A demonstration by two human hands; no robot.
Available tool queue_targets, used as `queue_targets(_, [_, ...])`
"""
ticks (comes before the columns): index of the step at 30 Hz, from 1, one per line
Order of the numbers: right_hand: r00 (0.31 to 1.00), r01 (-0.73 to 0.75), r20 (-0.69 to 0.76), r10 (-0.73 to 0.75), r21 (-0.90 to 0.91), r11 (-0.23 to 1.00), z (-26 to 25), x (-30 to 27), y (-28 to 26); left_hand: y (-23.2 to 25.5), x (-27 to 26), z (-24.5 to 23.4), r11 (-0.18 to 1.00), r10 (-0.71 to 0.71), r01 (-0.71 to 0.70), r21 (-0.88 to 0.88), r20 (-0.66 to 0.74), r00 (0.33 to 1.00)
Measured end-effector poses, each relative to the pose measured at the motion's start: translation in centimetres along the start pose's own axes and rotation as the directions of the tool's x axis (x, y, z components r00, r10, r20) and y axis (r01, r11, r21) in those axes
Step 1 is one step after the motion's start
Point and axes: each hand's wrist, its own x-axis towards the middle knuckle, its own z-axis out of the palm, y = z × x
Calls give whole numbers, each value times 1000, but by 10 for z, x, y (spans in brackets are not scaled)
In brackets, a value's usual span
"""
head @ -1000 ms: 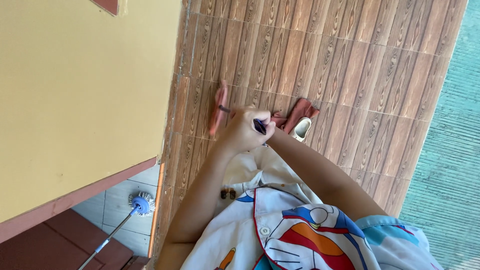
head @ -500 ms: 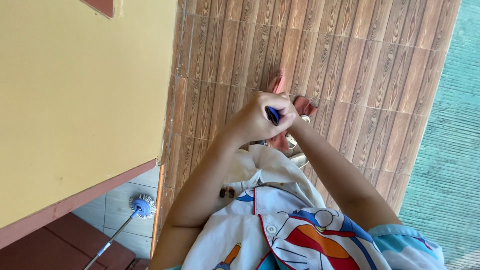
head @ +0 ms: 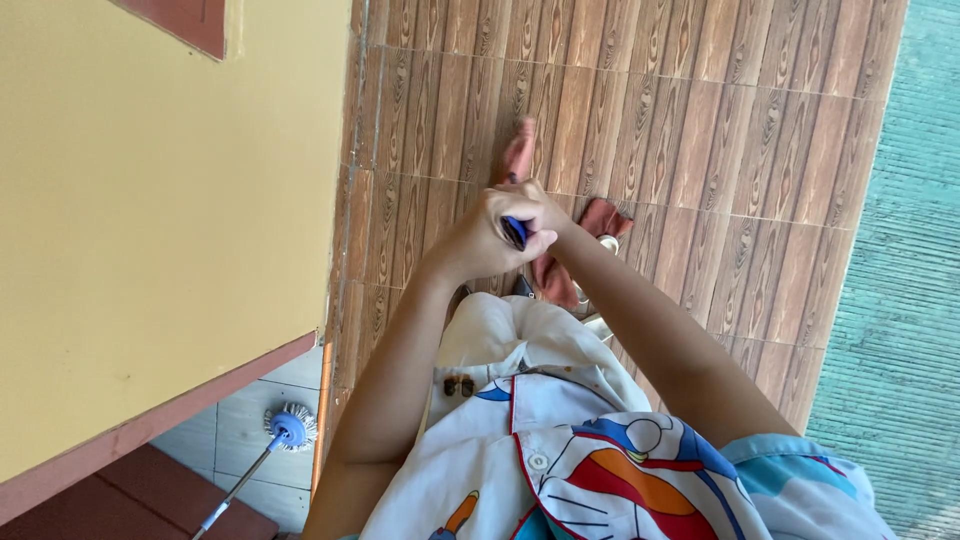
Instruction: Sweep the tiled floor using a broom.
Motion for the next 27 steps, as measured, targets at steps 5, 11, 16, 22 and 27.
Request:
queue_targets(5, [964,-188,174,202,-92,978,-32,-14,9,-34,-7,15,974,-164,151,-171,-66,984])
queue_targets(11, [977,-187,66,203,-195,963,-31,16,-11,12,18,-30,985,-118,108,-135,-73,990])
queue_targets(16, [975,221,-5,-221,7,975,-31,56,-62,27,33,-55,995,96,-97,-37,-33,995])
queue_targets(22, [992,124,-28,-125,-6,992,-19,58,-34,-38,31,-44,991,130,-133,10,159,979])
queue_targets(27, [999,24,-31,-23,3,1000,-10,22,5,-49,18,-38,973,44,-20,-228,101,994])
